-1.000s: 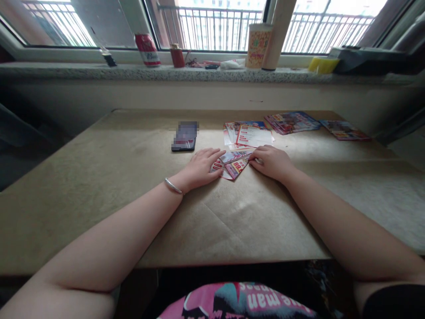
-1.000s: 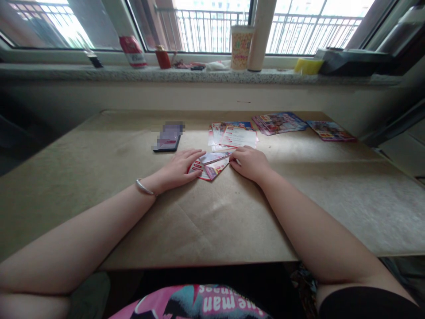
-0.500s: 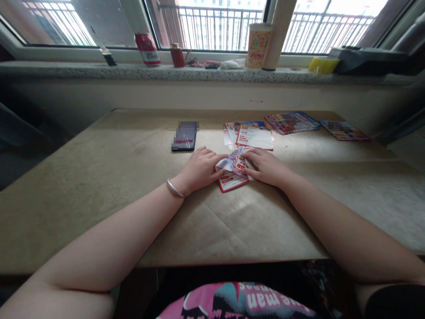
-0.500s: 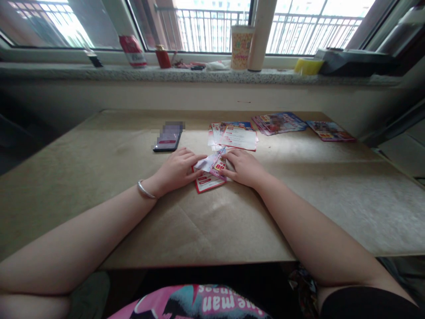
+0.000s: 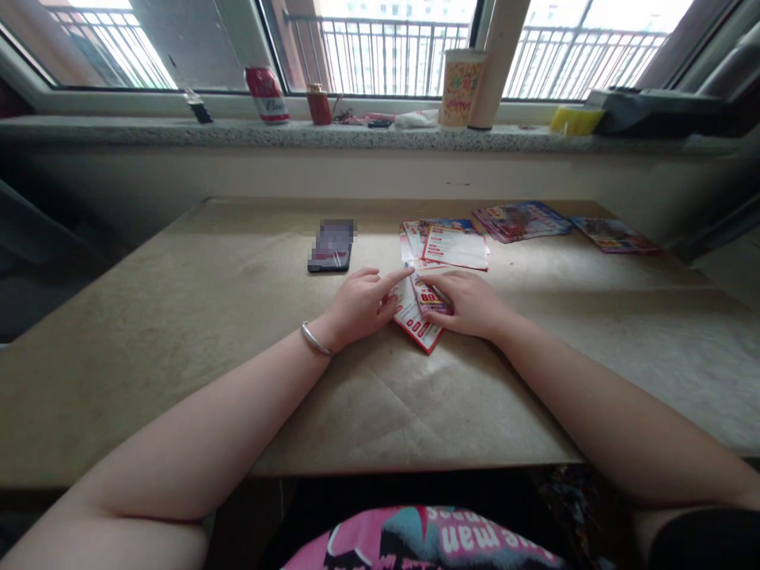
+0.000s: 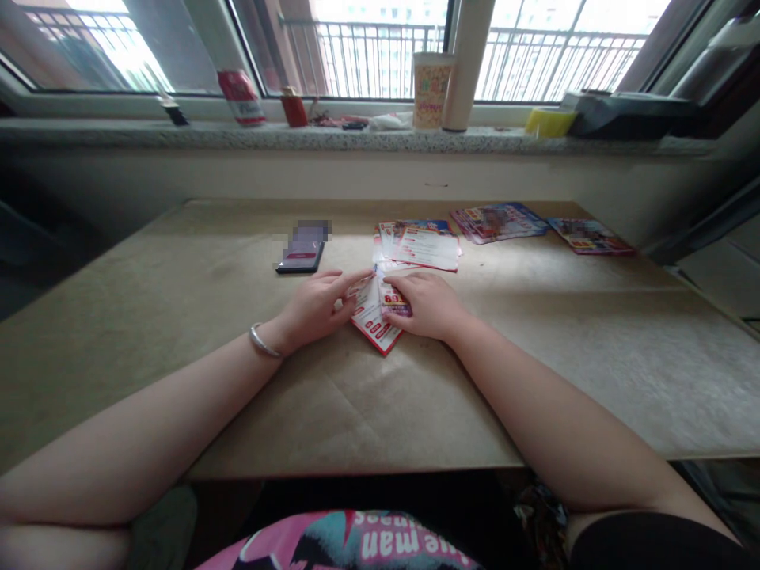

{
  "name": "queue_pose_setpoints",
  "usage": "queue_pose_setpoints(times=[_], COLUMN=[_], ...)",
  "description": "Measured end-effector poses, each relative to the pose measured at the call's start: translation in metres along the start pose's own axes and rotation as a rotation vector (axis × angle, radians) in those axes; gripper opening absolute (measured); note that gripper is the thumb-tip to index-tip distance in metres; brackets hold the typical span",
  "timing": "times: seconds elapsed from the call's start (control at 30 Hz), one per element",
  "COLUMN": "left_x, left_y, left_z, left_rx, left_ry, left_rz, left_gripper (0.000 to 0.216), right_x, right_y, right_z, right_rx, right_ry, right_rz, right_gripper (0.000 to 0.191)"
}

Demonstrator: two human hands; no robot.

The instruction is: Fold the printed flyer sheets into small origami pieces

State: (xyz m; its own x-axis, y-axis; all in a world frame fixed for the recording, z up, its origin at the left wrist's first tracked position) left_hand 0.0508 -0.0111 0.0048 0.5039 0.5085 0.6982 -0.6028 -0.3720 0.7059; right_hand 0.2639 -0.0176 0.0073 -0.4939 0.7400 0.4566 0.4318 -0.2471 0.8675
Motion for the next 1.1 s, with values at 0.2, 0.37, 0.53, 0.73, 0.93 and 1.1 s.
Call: queue_pose_setpoints(times=[0.2, 0.37, 0.53, 0.73, 0.93, 1.1], left_x=[0.001, 0.000, 0.000, 0.000, -0.002, -0.005], left_y=[0.002, 0.003, 0.002, 0.001, -0.001, -0.002], left_z=[-0.001, -0.001, -0.004, -0.008, -0.010, -0.010], left_rx=[-0.028, -0.067, -0.076, -0.060, -0.013, 0.092], left_ry=[0.095, 0.177, 0.259, 0.313, 0.333, 0.337], left_rz=[-0.012, -0.061, -0.066, -0.135, -0.166, -0.146], left_gripper=[0.049, 0.042, 0.046, 0.057, 0.060, 0.046], right_x=[0.000, -0.003, -0.003, -0.002, -0.002, -0.001], right_y=[0.002, 0.005, 0.002, -0.007, -0.011, -0.015], right_z=[-0.001, 0.001, 0.012, 0.029, 0.027, 0.025], right_rx=[-0.090, -0.169, -0.209, -0.124, -0.040, 0.025], right_ry=[-0.038, -0.140, -0.324, -0.248, 0.011, 0.063], right_rz=[0.066, 0.170, 0.137, 0.140, 0.167, 0.139], right_gripper=[0.036, 0.041, 0.032, 0.029, 0.034, 0.037])
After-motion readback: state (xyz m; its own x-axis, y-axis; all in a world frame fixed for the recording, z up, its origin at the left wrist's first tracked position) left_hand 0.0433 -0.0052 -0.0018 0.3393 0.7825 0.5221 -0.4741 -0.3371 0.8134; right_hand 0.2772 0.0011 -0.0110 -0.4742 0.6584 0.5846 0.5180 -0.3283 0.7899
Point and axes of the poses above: each hand's wrist, its own x-axis towards the middle knuckle, its own y-axis out of the back of the hand, z = x × y, the point moved 2 cm from there along x, towards the middle knuckle, and after that the axes turned 12 degrees about z, right-handed, at the moved point
